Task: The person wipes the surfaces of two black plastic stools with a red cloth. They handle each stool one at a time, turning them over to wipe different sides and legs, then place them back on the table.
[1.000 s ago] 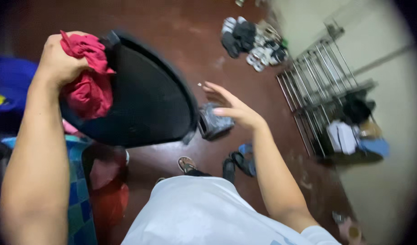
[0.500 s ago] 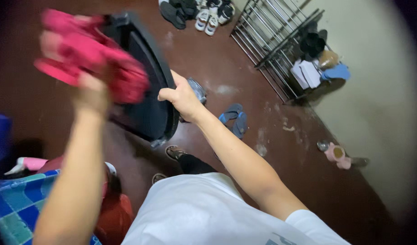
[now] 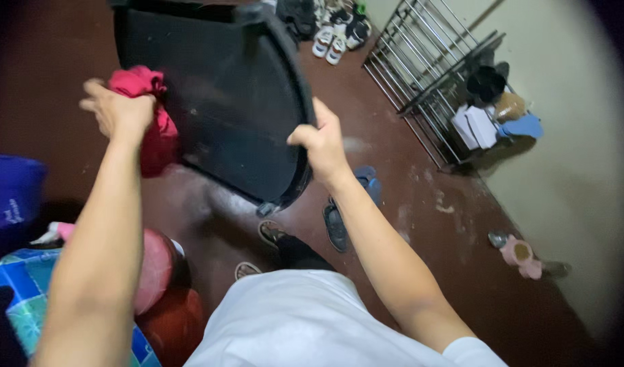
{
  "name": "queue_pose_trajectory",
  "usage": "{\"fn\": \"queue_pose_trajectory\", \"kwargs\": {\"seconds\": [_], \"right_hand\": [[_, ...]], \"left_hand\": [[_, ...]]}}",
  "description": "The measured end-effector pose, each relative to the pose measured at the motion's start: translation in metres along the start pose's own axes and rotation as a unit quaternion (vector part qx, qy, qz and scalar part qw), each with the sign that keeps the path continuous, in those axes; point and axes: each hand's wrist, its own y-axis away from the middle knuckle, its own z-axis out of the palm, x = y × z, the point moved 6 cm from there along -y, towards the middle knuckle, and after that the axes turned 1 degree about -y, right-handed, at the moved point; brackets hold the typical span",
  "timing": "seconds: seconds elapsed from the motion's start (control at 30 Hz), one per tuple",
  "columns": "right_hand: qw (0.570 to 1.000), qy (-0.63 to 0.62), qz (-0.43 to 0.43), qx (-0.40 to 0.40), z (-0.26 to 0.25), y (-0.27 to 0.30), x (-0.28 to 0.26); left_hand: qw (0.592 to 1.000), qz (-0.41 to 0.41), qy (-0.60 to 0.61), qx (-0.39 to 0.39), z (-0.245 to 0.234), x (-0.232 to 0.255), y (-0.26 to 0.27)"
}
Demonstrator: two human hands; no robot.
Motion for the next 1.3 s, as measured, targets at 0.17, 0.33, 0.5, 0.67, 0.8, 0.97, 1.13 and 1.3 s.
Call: {"fn": "queue_pose_trajectory", "kwargs": {"seconds": [0.17,0.33,0.5,0.67,0.8,0.97,1.13,1.3], "right_hand": [[0.992,-0.102,0.021,0.065,0.019,-0.032,0.019],[0.979,-0.193,0.060,0.014,0.050,-0.022,0.025],[0.980,-0.158,0.117,0.009,0.053,0.003,0.027],[0.989,-0.072,0.123,-0.027,0.004,-0.017,0.022],[0.984,-0.072,0.148,-0.062,-0.021,-0.024,0.043],[0.986,0.021,0.120,-0.117,-0.025,-0.026,0.052],[0.963,0.091,0.061,-0.245,-0.025,-0.029,0.038],[0.953,0.107,0.108,-0.262,-0.013,-0.025,0.018]], "left_hand": [[0.915,0.318,0.235,0.076,-0.049,0.081,0.105],[0.850,0.478,0.216,0.060,-0.038,0.106,0.212],[0.914,0.349,0.167,0.126,-0.006,0.009,0.135],[0.995,0.012,0.079,0.054,-0.012,-0.096,0.030],[0.930,0.125,0.342,0.055,-0.058,-0.057,0.002],[0.865,0.345,0.358,-0.068,-0.136,0.063,0.051],[0.823,0.517,0.056,-0.230,-0.116,0.166,0.120],[0.879,0.417,0.073,-0.222,-0.089,0.149,0.128]]}}
